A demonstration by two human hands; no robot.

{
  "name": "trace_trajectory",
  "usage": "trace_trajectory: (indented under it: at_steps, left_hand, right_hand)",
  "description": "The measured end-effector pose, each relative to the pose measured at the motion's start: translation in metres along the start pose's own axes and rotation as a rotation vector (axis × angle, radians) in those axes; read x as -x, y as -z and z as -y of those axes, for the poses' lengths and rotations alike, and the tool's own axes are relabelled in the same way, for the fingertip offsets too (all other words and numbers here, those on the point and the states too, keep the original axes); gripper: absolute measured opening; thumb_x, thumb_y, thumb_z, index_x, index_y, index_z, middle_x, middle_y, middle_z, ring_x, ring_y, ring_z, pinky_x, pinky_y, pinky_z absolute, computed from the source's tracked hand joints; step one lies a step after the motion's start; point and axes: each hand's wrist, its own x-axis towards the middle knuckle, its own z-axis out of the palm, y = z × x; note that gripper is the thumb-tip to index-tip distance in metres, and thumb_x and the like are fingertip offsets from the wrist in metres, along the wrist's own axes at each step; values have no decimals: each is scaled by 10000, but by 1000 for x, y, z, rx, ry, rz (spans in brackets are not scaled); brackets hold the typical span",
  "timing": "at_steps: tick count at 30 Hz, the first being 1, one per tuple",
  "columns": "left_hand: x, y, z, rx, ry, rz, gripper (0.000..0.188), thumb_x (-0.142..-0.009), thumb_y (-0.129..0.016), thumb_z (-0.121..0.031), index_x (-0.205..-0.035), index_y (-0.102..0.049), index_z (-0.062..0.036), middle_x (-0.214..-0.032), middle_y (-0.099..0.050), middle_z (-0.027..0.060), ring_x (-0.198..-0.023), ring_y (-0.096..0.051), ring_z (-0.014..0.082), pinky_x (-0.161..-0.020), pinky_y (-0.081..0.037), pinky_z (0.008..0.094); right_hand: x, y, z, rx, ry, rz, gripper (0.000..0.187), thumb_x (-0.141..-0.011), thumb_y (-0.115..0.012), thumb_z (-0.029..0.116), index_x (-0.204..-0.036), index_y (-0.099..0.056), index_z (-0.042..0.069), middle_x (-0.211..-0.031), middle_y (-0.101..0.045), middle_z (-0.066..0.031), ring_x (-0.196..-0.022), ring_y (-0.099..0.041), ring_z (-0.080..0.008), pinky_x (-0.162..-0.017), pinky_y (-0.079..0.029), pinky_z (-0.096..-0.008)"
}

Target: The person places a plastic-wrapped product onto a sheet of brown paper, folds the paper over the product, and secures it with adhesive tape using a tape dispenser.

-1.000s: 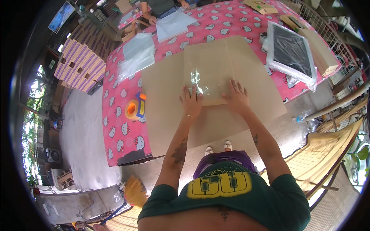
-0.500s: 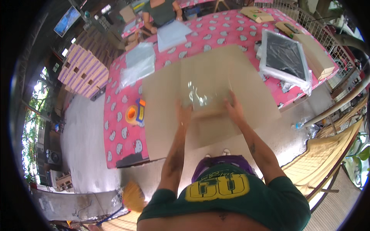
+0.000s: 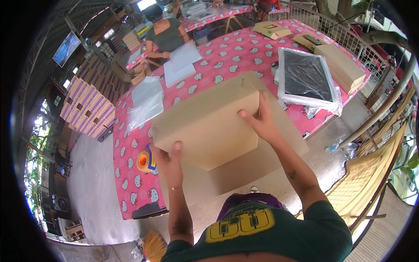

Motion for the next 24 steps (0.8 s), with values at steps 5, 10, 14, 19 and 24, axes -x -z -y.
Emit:
trace_trajectory:
  at_steps: [5,10,14,19,24]
  left_hand:
    - [-3,13,60,118,132,139,629,-902,-680,-353,-1338,-401,5,-1239,-532,78,-1142,-505,172,-995,-390,334]
    - [75,34,141,322,295,2,319,-862,-674,-155,-1117,-532,-26,-943,-595,26,-800,-560,111,-666,-464,251]
    - [122,8,190,369,421,-14,91,-841,-674,-56,-920,-636,-33,-809,-630,1,-728,-571,107,-647,-470,261]
    - [120,-1,214,63,314,380,173,-794,-766,-64,-928,-679,2,-887,-700,53,-810,-650,147,-722,-527,299]
    - [96,9,199,154,355,436,253,-767,-811,-81,-955,-672,15,-904,-693,57,-837,-656,152,-749,-543,310]
  right_hand:
    - [10,-12,-38,-460,-244,75,782,-840,-762,293,-1429,-344,-7,-1234,-574,-94,-1181,-522,-197,-1005,-418,-351]
    - [57,-7,-61,-429,-301,104,855,-814,-761,452,-1414,-366,-11,-1253,-557,-104,-1198,-502,-189,-1007,-407,-348]
    - [125,-4,-135,-328,-516,84,946,-791,-715,603,-1418,-368,-14,-1303,-531,-116,-1231,-475,-205,-1022,-391,-361]
    - [155,-14,-174,-288,-594,0,1007,-784,-669,672,-1467,-326,17,-1383,-489,-129,-1298,-419,-240,-1060,-358,-399]
    - [146,-4,-177,-303,-606,151,1011,-781,-667,674,-1487,-308,47,-1403,-473,-144,-1319,-406,-266,-1072,-353,-421]
